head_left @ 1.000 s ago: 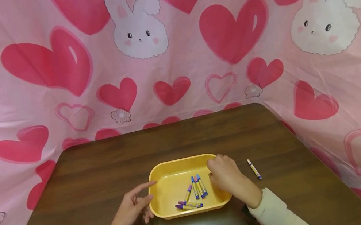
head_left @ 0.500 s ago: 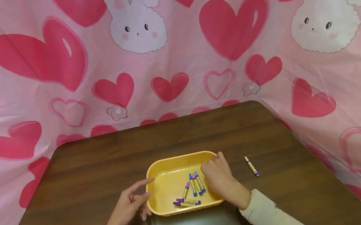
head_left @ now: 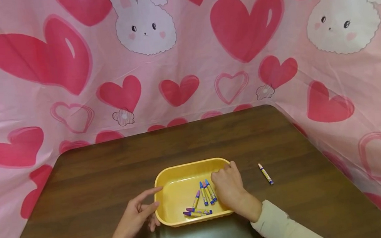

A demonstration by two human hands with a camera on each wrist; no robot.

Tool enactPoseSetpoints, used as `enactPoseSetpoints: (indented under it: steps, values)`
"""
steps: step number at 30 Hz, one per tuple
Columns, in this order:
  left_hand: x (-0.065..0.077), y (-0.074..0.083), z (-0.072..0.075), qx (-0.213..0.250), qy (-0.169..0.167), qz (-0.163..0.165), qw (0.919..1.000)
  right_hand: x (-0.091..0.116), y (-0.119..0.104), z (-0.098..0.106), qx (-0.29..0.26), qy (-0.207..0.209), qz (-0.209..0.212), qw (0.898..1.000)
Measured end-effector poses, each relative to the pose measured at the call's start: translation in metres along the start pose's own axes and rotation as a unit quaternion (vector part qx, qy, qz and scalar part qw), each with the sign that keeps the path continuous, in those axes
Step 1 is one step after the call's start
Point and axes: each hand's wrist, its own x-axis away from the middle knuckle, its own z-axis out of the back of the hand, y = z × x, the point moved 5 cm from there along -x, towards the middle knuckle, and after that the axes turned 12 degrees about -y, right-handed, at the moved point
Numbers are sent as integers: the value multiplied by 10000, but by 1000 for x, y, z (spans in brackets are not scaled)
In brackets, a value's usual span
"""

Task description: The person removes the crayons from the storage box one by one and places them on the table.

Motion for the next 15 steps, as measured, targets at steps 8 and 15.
enactPoseSetpoints:
  steps: [8, 15]
  values:
    - [2, 0, 3, 5, 45, -8, 10000, -1, -2, 4, -149, 128, 114, 9997]
    - [0, -2, 0, -45, -28, -56, 10000, 2, 8, 10, -990, 617, 376, 9925]
